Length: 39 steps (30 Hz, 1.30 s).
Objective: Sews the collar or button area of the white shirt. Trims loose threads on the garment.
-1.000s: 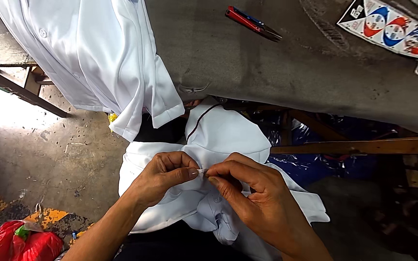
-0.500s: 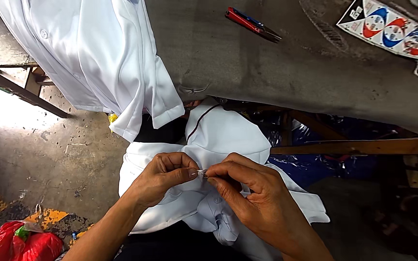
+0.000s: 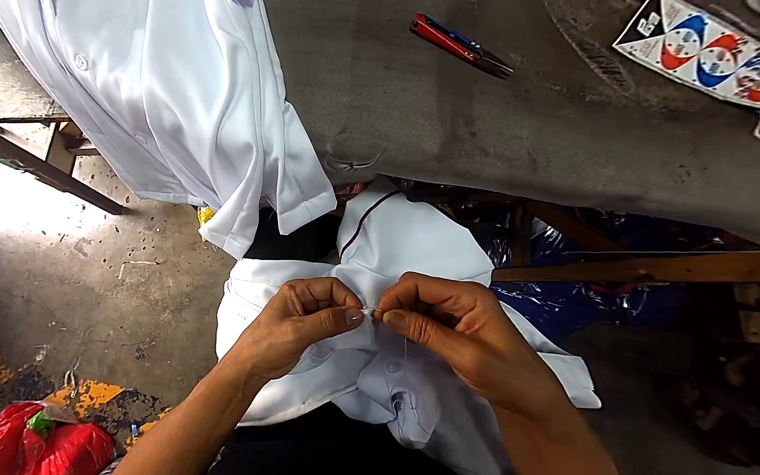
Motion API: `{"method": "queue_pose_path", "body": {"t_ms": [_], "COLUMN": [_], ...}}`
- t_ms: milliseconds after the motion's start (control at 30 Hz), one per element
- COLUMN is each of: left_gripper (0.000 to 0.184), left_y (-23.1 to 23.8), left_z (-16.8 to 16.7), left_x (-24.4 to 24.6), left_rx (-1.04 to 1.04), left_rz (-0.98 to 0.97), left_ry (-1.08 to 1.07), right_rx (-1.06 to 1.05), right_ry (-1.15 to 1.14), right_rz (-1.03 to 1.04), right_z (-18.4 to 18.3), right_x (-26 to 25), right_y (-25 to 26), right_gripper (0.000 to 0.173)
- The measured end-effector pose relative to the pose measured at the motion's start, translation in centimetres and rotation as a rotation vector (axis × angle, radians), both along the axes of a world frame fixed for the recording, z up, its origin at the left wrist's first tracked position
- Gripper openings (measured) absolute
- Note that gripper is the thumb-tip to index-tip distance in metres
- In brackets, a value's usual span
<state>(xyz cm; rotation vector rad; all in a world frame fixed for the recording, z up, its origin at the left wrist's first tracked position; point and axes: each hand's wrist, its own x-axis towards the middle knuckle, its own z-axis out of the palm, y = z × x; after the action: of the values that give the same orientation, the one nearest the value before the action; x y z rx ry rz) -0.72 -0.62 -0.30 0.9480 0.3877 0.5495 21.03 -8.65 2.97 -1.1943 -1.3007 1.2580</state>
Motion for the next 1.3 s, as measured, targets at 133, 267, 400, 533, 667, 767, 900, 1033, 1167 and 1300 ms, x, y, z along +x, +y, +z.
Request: {"method": "queue_pose_path", "body": {"t_ms": [133, 267, 400, 533, 667, 767, 900, 1033, 1167, 1300], "left_gripper": [0.009, 0.010, 0.010, 0.009, 0.009, 0.009, 0.010, 0.010, 0.009, 0.010], "left_y": [-0.1, 0.0, 0.1, 0.1, 0.1, 0.1, 0.1, 0.2, 0.1, 0.1], "left_z": [-0.2, -0.2, -0.2, -0.2, -0.1, -0.1, -0.1, -0.1, -0.2, -0.3], "left_x": [0.1, 0.0, 0.1, 0.0, 0.0, 0.0, 0.0, 0.0, 0.0, 0.0], "left_rx": [-0.013, -0.018, -0.011, -0.010, -0.010, -0.004, -0.002, 0.005, 0.010, 0.009], "left_rz": [0.016, 0.016, 0.010, 0.011, 0.008, 0.008, 0.000, -0.004, 0.002, -0.002], "left_ry": [0.012, 0.006, 0.002, 0.007, 0.005, 0.008, 0.005, 0.004, -0.001, -0.005], "right_rx": [0.019, 0.103, 0.138, 0.154, 0.165, 0.168, 0.166, 0.172, 0.171, 0.176], "right_ry": [-0.167, -0.413, -0.455, -0.487, -0.498, -0.491, -0.500, -0.513, -0.509, -0.514], "right_rz": [-0.074, -0.129, -0.120, -0.109, -0.103, -0.096, -0.083, -0.077, -0.084, -0.085], "right_z": [0.0, 0.8, 0.9, 0.9, 1.1, 1.0, 1.1, 1.1, 1.1, 1.0], "right_x": [0.0, 0.2, -0.3, -0.6, -0.6, -0.5, -0.5, -0.5, -0.4, -0.6], "right_y": [-0.2, -1.0, -1.2, -1.0, -1.0, -0.9, -0.9, -1.0, -1.0, -0.9], "right_gripper": [0.012, 0.016, 0.017, 0.017, 0.018, 0.018, 0.018, 0.018, 0.018, 0.018]}}
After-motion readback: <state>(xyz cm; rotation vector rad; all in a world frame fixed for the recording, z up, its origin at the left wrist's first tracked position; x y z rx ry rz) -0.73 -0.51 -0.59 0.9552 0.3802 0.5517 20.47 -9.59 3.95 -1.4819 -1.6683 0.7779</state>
